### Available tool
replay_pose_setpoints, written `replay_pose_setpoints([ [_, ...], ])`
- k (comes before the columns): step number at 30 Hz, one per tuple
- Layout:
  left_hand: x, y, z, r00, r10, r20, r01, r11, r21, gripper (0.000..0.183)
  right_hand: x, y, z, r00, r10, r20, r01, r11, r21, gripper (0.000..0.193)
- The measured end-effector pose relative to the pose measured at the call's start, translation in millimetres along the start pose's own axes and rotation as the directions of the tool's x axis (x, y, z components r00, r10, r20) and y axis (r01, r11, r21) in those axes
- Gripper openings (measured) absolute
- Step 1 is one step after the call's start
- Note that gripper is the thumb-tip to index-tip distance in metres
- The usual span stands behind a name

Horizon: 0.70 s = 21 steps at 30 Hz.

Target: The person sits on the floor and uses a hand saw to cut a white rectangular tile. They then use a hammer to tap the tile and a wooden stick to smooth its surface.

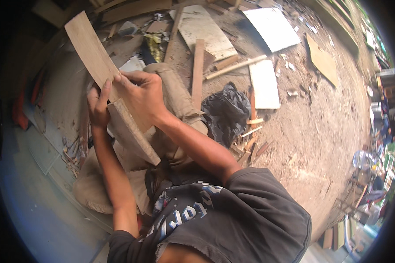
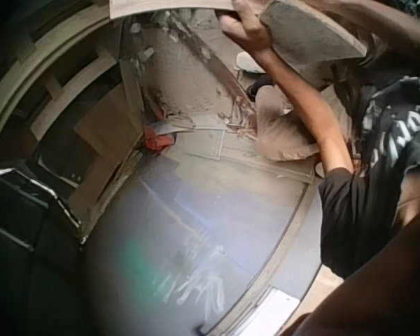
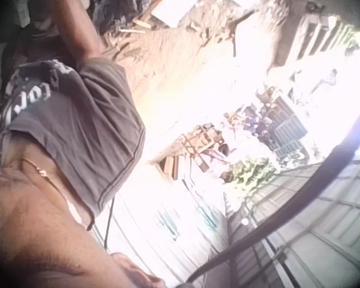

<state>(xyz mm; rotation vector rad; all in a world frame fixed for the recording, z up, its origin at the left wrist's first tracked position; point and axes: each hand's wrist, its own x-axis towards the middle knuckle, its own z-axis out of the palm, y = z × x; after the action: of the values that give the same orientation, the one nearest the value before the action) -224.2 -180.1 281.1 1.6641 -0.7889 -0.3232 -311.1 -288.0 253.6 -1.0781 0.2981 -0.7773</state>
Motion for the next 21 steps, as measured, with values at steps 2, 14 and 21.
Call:
replay_pose_setpoints([
  [2,9,13,30,1.0,0.019,0.02,-0.019,0.999,0.033,0.038,4,-12,-25,0.995,-0.068,-0.078,0.064,0.997,-0.047,0.02],
  [14,32,48,231,0.854,0.085,0.514,-0.158,0.982,0.1,0.039,-36,-74,-215,0.858,-0.097,-0.505,0.105,0.994,-0.013,0.039],
  [21,33,38,292,0.763,0.092,0.639,-0.282,0.938,0.201,0.04,-118,-30,-328,0.741,0.018,-0.671,-0.166,0.974,-0.157,0.028],
])
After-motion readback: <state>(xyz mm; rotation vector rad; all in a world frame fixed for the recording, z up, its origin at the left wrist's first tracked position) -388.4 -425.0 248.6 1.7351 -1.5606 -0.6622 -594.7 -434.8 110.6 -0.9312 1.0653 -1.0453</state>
